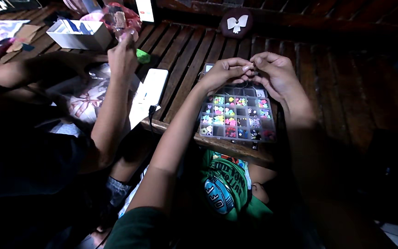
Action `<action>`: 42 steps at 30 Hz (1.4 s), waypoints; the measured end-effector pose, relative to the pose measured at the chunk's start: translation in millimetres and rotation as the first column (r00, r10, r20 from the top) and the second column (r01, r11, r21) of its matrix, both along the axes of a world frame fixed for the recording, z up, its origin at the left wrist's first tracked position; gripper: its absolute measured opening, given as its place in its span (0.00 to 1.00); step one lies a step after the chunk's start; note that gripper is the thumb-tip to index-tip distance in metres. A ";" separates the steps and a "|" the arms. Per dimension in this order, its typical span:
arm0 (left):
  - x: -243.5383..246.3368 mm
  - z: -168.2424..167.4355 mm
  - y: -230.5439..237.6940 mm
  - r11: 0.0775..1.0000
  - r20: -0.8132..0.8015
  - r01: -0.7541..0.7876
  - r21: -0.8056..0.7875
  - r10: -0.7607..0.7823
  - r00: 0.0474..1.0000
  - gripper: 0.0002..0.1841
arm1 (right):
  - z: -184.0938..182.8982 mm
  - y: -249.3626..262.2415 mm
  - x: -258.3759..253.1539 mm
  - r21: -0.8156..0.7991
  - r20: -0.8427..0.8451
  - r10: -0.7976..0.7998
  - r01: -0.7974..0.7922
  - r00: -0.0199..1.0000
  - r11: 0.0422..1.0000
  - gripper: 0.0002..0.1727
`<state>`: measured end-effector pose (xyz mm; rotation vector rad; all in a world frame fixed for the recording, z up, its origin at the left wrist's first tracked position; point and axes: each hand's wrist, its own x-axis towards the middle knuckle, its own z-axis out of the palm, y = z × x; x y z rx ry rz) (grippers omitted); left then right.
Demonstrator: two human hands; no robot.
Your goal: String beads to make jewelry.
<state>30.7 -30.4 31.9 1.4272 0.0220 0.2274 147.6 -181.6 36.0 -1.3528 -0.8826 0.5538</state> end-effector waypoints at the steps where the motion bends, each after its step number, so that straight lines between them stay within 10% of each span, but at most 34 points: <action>1: 0.0 0.0 -0.2 1.000 -0.002 -0.001 0.000 0.001 1.000 0.07 | -0.2 -0.2 0.3 -0.001 0.001 0.006 -0.006 1.000 1.000 0.07; 42: -1.4 -0.1 3.8 0.970 -0.100 0.075 0.231 -0.053 0.994 0.09 | 6.9 -16.0 24.4 0.228 -0.155 -0.332 0.361 0.930 0.904 0.09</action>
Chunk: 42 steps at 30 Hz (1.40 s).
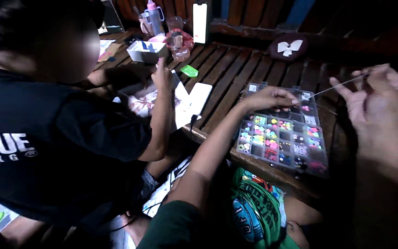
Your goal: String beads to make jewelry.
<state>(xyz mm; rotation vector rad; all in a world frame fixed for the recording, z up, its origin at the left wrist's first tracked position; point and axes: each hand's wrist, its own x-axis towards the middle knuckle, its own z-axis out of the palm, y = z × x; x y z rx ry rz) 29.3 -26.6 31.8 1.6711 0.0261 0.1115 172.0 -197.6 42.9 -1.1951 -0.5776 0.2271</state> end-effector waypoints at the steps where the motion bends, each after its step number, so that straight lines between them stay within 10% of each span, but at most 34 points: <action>1: 0.2 0.6 0.5 1.000 -0.008 -0.004 0.011 0.004 1.000 0.09 | -0.2 -0.3 1.4 0.018 -0.017 -0.017 0.018 1.000 1.000 0.08; 42: -0.2 -5.3 10.2 0.973 0.065 -0.224 0.056 0.220 0.973 0.10 | 4.2 0.9 2.5 0.095 -0.192 0.028 -0.010 0.981 0.995 0.12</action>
